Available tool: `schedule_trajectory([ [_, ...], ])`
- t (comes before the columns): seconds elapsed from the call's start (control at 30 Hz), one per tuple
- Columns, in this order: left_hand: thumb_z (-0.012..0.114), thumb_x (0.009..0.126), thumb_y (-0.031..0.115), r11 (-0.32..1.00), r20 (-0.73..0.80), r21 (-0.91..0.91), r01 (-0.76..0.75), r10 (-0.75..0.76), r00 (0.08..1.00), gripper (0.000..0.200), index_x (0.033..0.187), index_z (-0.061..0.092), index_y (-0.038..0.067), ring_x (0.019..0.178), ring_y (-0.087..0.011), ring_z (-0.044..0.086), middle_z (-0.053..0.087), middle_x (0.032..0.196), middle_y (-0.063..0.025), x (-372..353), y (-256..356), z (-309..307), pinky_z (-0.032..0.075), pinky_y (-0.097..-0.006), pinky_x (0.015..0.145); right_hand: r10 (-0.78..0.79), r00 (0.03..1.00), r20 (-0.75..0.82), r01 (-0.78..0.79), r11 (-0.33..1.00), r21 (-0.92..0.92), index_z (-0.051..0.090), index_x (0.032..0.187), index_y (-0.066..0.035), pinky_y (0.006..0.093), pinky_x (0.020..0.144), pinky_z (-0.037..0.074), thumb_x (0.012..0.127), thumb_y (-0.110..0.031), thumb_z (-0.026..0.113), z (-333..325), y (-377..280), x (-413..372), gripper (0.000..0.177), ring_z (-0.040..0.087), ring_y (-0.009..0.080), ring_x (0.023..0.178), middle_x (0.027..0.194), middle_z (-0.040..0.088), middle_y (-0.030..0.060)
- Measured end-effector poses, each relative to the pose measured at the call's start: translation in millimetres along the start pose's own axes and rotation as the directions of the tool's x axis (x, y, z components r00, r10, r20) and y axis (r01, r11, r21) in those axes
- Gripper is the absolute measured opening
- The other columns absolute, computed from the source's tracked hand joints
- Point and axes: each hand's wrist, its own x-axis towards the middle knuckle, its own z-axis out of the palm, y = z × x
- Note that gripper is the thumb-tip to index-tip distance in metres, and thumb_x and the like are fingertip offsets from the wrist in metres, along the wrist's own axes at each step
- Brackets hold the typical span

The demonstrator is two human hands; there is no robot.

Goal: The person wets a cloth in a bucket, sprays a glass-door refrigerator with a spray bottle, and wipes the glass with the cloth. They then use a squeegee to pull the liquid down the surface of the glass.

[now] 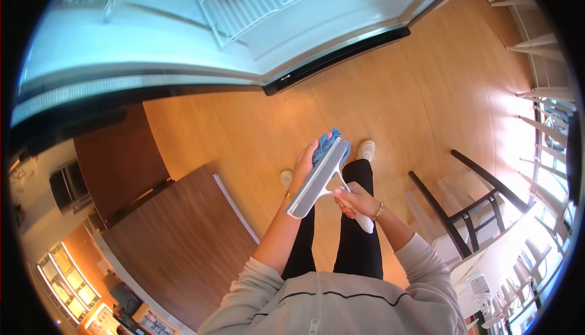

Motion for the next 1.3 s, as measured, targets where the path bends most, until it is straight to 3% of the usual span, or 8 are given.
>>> schedule_trajectory([
  [0.17,0.04,0.095,0.034,0.978,-0.014,-0.147,-0.148,0.147,0.989,0.046,0.122,0.052,-0.001,0.113,-0.0223,0.053,0.054,0.124,-0.0142,-37.8,-4.0,-64.8,0.043,-0.036,0.095,0.106,0.957,-0.27,-0.111,0.994,-0.002,0.05,0.065,-0.006,0.0257,0.031,0.035,0.084,-0.054,0.055,-23.8,6.4,47.4,0.052,0.041,0.0112,0.033,0.046,0.041,0.0013],
  [0.23,0.04,0.094,0.035,0.951,-0.041,-0.276,-0.141,0.135,0.99,0.045,0.119,0.053,-0.001,0.118,-0.0256,0.049,0.05,0.129,-0.0148,-60.3,-6.4,-100.9,0.042,-0.0402,0.096,0.108,0.891,-0.441,-0.237,0.939,-0.249,0.052,0.067,-0.007,0.0299,0.038,0.041,0.083,-0.06,0.053,-47.8,-9.6,67.9,0.056,0.046,0.0128,0.039,0.048,0.044,0.0025],
  [0.3,0.039,0.094,0.035,0.903,-0.036,-0.389,-0.184,0.185,0.982,0.044,0.116,0.054,0.0,0.119,-0.0285,0.048,0.048,0.13,-0.0172,-92.5,-1.3,-132.7,0.041,-0.0412,0.097,-0.293,0.807,-0.512,-0.206,0.674,-0.71,0.056,0.072,-0.007,0.0351,0.052,0.048,0.082,-0.062,0.051,-98.6,-2.0,106.1,0.056,0.057,0.0196,0.053,0.057,0.054,0.007],
  [0.37,0.038,0.094,0.035,0.869,-0.103,-0.441,-0.226,0.201,0.974,0.042,0.114,0.054,0.001,0.12,-0.0309,0.047,0.047,0.131,-0.0195,-115.5,-0.7,-160.6,0.041,-0.0422,0.098,-0.519,0.739,-0.43,-0.389,0.193,-0.901,0.06,0.088,-0.011,0.039,0.065,0.049,0.082,-0.06,0.051,-73.8,-50.8,113.2,0.05,0.062,0.0268,0.068,0.072,0.063,0.0098],
  [0.5,0.037,0.094,0.034,0.84,-0.297,-0.457,-0.293,0.167,0.94,0.041,0.112,0.054,0.002,0.122,-0.0333,0.045,0.046,0.13,-0.0232,-143.2,-15.7,-202.3,0.041,-0.0432,0.097,-0.685,0.726,-0.069,-0.212,-0.127,-0.969,0.053,0.108,-0.02,0.0431,0.061,0.049,0.084,-0.038,0.057,-37.7,-84.8,176.6,0.031,0.062,0.0278,0.073,0.081,0.062,0.0076],
  [0.6,0.037,0.094,0.033,0.827,-0.297,-0.476,-0.3,0.169,0.94,0.042,0.115,0.053,0.001,0.122,-0.0329,0.046,0.047,0.13,-0.0229,-151.3,-27.6,-210.0,0.04,-0.0433,0.098,-0.768,0.627,0.131,-0.155,-0.288,-0.945,0.053,0.101,-0.021,0.0408,0.058,0.048,0.083,-0.033,0.059,-12.4,-104.5,215.1,0.022,0.062,0.025,0.073,0.078,0.059,0.0053],
  [0.77,0.04,0.094,0.03,0.809,-0.301,-0.514,-0.285,0.141,0.943,0.04,0.113,0.054,-0.002,0.121,-0.0318,0.046,0.048,0.129,-0.0218,-149.1,-38.9,-200.9,0.039,-0.0429,0.1,-0.745,0.656,0.117,-0.184,-0.309,-0.933,0.053,0.095,-0.018,0.0384,0.055,0.047,0.084,-0.034,0.059,-4.8,-113.2,241.2,0.02,0.061,0.0226,0.07,0.074,0.056,0.0032],
  [1.3,0.04,0.095,0.027,0.94,-0.384,-0.244,-0.24,0.133,0.914,0.04,0.115,0.054,-0.005,0.108,-0.0268,0.057,0.057,0.119,-0.0175,-129.8,-14.0,-188.4,0.047,-0.0392,0.092,-0.779,0.597,0.192,-0.14,-0.336,-0.931,0.055,0.094,-0.017,0.0357,0.055,0.047,0.083,-0.035,0.06,4.3,-133.4,217.5,0.021,0.06,0.0199,0.07,0.072,0.056,0.002],
])
